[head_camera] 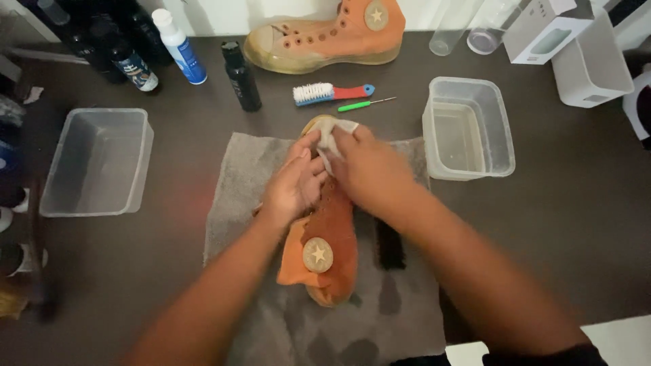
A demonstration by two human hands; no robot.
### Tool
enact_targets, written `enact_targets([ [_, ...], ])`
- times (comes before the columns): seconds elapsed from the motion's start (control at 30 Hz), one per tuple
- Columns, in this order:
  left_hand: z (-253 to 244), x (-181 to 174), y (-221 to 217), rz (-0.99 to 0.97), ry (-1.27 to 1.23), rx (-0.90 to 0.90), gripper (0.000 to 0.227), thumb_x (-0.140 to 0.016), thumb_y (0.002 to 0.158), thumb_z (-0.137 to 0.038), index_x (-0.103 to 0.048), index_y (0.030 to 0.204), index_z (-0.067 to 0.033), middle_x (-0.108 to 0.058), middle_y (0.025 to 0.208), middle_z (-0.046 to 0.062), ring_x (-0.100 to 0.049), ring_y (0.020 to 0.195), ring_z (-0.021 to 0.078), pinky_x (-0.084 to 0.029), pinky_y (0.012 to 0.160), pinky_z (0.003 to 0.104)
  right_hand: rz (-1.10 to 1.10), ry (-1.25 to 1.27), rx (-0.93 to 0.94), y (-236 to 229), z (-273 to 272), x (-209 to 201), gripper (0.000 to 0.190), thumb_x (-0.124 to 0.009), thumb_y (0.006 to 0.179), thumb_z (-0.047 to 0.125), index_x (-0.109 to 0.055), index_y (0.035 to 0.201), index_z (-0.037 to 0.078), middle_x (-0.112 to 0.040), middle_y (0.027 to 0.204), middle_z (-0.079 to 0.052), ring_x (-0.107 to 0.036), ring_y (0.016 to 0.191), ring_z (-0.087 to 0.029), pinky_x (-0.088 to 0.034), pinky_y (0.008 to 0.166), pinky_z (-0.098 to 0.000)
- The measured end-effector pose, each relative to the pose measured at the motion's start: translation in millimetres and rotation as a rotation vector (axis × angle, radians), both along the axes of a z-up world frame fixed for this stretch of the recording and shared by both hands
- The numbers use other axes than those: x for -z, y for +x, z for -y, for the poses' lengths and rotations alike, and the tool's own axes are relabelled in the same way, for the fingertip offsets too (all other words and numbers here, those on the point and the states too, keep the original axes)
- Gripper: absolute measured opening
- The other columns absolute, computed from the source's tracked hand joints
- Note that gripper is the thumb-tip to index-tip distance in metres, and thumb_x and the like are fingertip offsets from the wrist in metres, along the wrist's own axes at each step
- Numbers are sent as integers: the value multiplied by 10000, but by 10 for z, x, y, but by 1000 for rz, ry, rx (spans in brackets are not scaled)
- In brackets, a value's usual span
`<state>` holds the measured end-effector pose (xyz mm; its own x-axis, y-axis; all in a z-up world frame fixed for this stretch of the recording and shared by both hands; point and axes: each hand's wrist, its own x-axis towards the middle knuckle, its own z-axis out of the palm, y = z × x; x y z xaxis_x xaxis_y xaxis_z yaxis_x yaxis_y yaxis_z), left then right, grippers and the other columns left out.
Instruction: Brushing and wiping the side of a high-top sneaker to clean it using a brush and a cloth.
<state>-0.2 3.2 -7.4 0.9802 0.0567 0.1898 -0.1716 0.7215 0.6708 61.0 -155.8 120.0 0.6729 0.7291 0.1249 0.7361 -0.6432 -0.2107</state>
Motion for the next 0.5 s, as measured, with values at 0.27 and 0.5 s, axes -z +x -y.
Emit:
enact_targets([
  [0.27, 105, -414, -151, -96, 4, -9, 583, -460, 1100, -296, -256, 1616, -117, -496, 1461, 166, -451, 1379, 291, -222, 1250, 522, -245, -70, -373, -466, 424, -275, 261, -624, 902, 260, -694, 1024, 41, -676, 874, -173, -725, 747, -439, -590, 642, -502],
  [0.5, -42, 229, 138, -135, 57, 16, 662, -493, 1087, -356, -180, 1627, -135, -477, 1492, 301, -452, 1419, 369, -290, 1204, 553, -406, 139, -254, -188, 452, -828, 277, -654, 905, 265, -699, 977, 1, -669, 788, -248, -682, 792, -488, -541, 678, -543],
])
